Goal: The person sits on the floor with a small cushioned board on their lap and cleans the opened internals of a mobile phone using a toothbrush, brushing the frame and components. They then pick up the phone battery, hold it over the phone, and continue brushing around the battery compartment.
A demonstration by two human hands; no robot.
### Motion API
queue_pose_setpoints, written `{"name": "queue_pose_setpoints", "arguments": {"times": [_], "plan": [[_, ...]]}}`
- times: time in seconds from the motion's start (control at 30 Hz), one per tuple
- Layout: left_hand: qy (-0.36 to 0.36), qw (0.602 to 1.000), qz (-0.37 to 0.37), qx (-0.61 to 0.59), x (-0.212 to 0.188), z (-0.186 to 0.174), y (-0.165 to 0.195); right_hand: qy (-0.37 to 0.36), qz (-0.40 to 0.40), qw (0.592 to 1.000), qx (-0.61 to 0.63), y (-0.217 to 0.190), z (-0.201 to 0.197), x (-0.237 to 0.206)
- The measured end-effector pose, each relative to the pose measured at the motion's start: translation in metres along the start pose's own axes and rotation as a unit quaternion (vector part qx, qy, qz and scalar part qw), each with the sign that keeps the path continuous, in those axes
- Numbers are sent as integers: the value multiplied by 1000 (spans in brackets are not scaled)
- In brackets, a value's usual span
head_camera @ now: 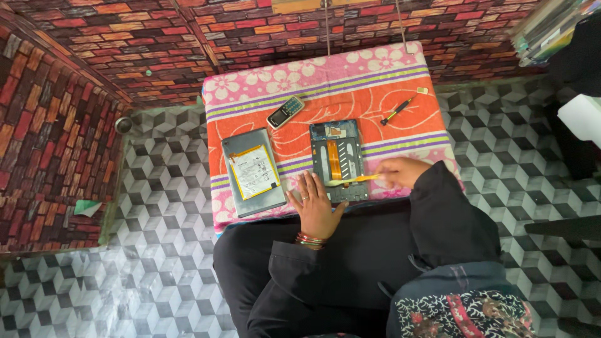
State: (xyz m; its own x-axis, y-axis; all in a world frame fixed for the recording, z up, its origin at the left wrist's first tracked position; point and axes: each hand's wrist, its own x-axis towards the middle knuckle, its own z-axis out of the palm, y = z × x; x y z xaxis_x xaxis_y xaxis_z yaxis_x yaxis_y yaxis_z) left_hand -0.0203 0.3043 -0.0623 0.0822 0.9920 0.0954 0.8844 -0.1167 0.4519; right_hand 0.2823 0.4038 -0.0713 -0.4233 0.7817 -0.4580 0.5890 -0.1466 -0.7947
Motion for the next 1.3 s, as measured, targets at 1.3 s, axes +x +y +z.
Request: {"name": "queue_pose_setpoints", "arguments": {"times": [1.3], "plan": [[77,973,45,-211,31,13,22,101,87,990,36,6,-73,-47]]}}
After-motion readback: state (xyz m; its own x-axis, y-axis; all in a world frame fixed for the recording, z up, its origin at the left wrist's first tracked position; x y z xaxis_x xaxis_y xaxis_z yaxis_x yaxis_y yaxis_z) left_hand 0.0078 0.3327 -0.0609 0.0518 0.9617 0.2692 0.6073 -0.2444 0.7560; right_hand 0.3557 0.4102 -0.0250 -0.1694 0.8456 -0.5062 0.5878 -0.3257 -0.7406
